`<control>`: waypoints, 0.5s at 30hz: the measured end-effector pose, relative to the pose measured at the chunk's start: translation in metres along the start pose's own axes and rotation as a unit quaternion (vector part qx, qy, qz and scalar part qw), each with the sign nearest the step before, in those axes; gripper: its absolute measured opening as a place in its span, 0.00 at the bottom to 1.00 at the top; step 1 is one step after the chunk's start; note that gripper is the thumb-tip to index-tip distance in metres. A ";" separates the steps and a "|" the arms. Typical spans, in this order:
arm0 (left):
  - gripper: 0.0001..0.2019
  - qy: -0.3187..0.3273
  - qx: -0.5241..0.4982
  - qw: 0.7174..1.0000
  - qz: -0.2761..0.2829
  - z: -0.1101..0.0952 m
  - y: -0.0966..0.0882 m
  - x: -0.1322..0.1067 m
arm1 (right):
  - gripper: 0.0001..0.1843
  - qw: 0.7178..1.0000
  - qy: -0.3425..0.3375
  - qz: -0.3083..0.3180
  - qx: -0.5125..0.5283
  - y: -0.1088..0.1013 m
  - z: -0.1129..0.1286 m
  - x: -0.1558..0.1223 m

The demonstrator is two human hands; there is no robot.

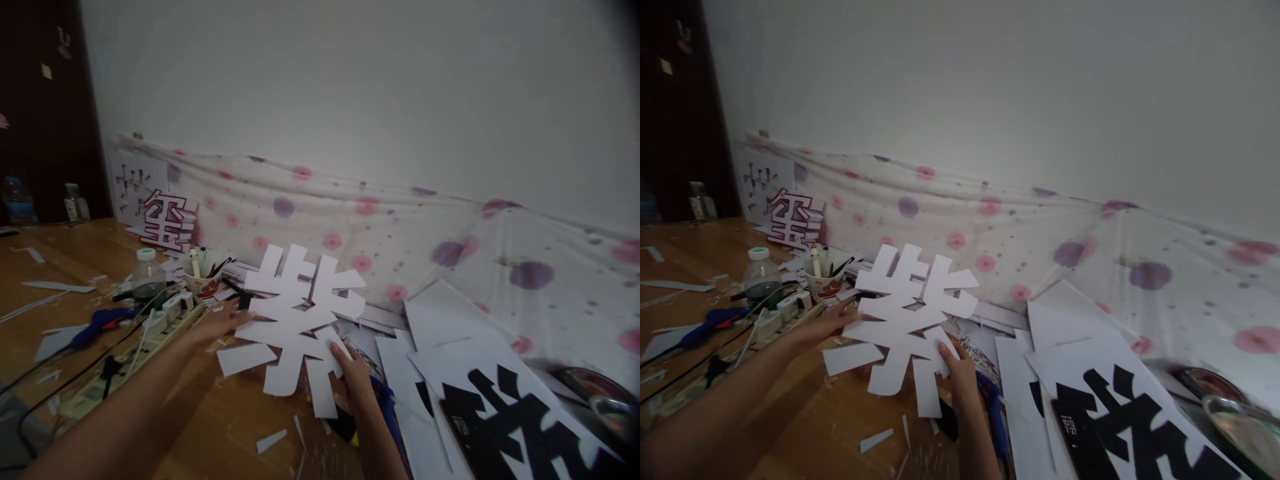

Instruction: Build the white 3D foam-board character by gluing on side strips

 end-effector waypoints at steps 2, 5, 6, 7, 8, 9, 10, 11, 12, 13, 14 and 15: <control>0.41 -0.016 -0.008 0.998 0.053 0.002 0.005 -0.012 | 0.27 1.000 -0.008 -0.005 0.010 -0.003 0.003 -0.002; 0.33 -0.027 -0.041 0.993 0.110 -0.001 0.018 -0.029 | 0.26 1.000 -0.016 -0.008 0.022 -0.007 0.006 -0.003; 0.32 -0.030 -0.055 0.992 0.114 -0.002 0.022 -0.032 | 0.27 1.000 -0.018 -0.008 0.025 -0.008 0.006 -0.003; 0.31 -0.033 -0.075 0.991 0.106 -0.001 0.024 -0.034 | 0.27 0.999 -0.019 -0.008 0.026 -0.008 0.006 -0.003; 0.32 -0.034 -0.098 0.990 0.091 0.001 0.025 -0.035 | 0.28 0.999 -0.022 -0.009 0.027 -0.009 0.006 -0.003; 0.33 -0.034 -0.120 0.989 0.074 0.005 0.025 -0.035 | 0.28 0.999 -0.024 -0.011 0.027 -0.010 0.005 -0.002; 0.35 -0.034 -0.144 0.988 0.048 0.011 0.023 -0.035 | 0.29 0.999 -0.027 -0.014 0.026 -0.011 0.005 -0.002; 0.36 -0.033 -0.162 0.986 0.020 0.019 0.021 -0.034 | 0.29 0.999 -0.029 -0.019 0.025 -0.012 0.005 -0.002; 0.36 -0.033 -0.169 0.985 -0.001 0.028 0.019 -0.033 | 0.29 0.999 -0.029 -0.024 0.024 -0.012 0.005 -0.001; 0.35 -0.035 -0.187 0.980 -0.050 0.038 0.015 -0.033 | 0.28 0.999 -0.029 -0.030 0.024 -0.013 0.004 -0.001; 0.34 -0.036 -0.202 0.975 -0.086 0.048 0.012 -0.032 | 0.28 0.999 -0.029 -0.036 0.024 -0.014 0.004 0.000; 0.32 -0.028 -0.218 0.970 -0.101 0.055 0.012 -0.031 | 0.28 0.998 -0.029 -0.041 0.024 -0.015 0.003 0.000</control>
Point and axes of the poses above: each hand's wrist, its own x-axis towards the middle knuckle, its own y-axis out of the palm, z = x × y, the point moved 6 cm from there along x, towards the middle knuckle, and after that the axes turned 7 degrees about y, right-handed, at the moved point
